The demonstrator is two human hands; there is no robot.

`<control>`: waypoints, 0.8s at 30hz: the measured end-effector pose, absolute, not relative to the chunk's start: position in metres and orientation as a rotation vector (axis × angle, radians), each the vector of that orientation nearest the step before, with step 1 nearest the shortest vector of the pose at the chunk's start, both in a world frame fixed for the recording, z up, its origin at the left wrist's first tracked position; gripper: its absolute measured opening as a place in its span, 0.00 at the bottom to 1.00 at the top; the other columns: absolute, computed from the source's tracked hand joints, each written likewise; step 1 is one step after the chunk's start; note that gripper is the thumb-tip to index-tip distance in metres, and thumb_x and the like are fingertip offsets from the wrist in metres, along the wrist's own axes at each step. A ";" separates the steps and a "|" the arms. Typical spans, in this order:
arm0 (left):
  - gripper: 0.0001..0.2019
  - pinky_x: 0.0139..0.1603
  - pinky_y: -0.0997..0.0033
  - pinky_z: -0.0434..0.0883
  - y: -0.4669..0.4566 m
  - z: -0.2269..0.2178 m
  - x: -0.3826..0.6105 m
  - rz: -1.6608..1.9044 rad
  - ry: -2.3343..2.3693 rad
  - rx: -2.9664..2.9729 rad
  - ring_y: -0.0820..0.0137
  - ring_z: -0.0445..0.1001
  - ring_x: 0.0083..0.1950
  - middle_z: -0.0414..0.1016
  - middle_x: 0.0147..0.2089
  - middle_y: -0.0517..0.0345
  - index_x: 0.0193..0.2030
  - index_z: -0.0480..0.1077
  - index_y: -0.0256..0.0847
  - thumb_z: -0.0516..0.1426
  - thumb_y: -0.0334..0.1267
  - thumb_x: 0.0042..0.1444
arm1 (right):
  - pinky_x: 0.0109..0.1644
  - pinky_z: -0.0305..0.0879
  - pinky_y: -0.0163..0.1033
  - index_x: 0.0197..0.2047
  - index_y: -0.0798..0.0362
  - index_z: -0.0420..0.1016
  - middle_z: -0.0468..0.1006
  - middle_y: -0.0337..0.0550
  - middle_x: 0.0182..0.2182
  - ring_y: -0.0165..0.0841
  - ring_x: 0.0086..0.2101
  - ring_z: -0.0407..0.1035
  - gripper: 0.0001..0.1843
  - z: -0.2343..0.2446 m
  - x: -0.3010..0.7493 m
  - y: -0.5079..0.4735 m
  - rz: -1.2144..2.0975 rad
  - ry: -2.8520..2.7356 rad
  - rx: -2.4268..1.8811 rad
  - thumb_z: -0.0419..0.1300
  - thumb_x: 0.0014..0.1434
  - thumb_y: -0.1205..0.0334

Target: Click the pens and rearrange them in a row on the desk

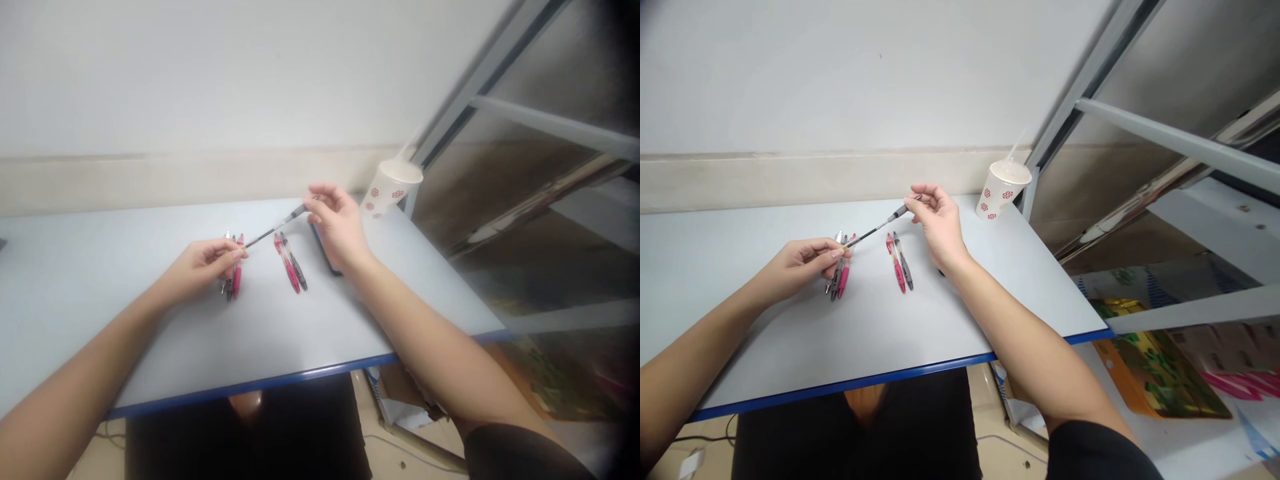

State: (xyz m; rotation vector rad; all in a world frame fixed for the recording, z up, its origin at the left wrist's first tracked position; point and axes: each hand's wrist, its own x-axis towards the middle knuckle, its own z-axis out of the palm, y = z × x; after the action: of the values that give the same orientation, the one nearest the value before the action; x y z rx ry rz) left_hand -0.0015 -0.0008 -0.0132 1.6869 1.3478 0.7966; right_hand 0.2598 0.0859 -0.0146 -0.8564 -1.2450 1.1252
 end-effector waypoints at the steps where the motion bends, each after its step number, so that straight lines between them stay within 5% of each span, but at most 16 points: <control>1: 0.20 0.33 0.68 0.71 -0.001 -0.013 -0.002 0.796 1.347 1.687 0.68 0.72 0.31 0.73 0.27 0.58 0.45 0.81 0.40 0.61 0.56 0.65 | 0.42 0.72 0.39 0.47 0.48 0.74 0.78 0.41 0.41 0.34 0.42 0.75 0.15 -0.014 0.259 0.086 1.131 -1.227 -0.854 0.68 0.57 0.60; 24: 0.19 0.33 0.68 0.71 0.000 -0.014 -0.002 0.801 1.342 1.693 0.67 0.72 0.31 0.73 0.27 0.58 0.44 0.81 0.41 0.61 0.56 0.66 | 0.42 0.72 0.39 0.46 0.48 0.74 0.76 0.40 0.39 0.33 0.41 0.74 0.13 -0.015 0.259 0.086 1.146 -1.221 -0.838 0.68 0.57 0.60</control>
State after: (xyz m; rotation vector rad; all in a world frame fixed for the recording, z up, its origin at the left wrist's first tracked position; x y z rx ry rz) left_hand -0.0017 -0.0001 -0.0141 1.6930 1.3418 0.8009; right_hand 0.2587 0.0856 -0.0153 -0.8378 -1.2213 1.1458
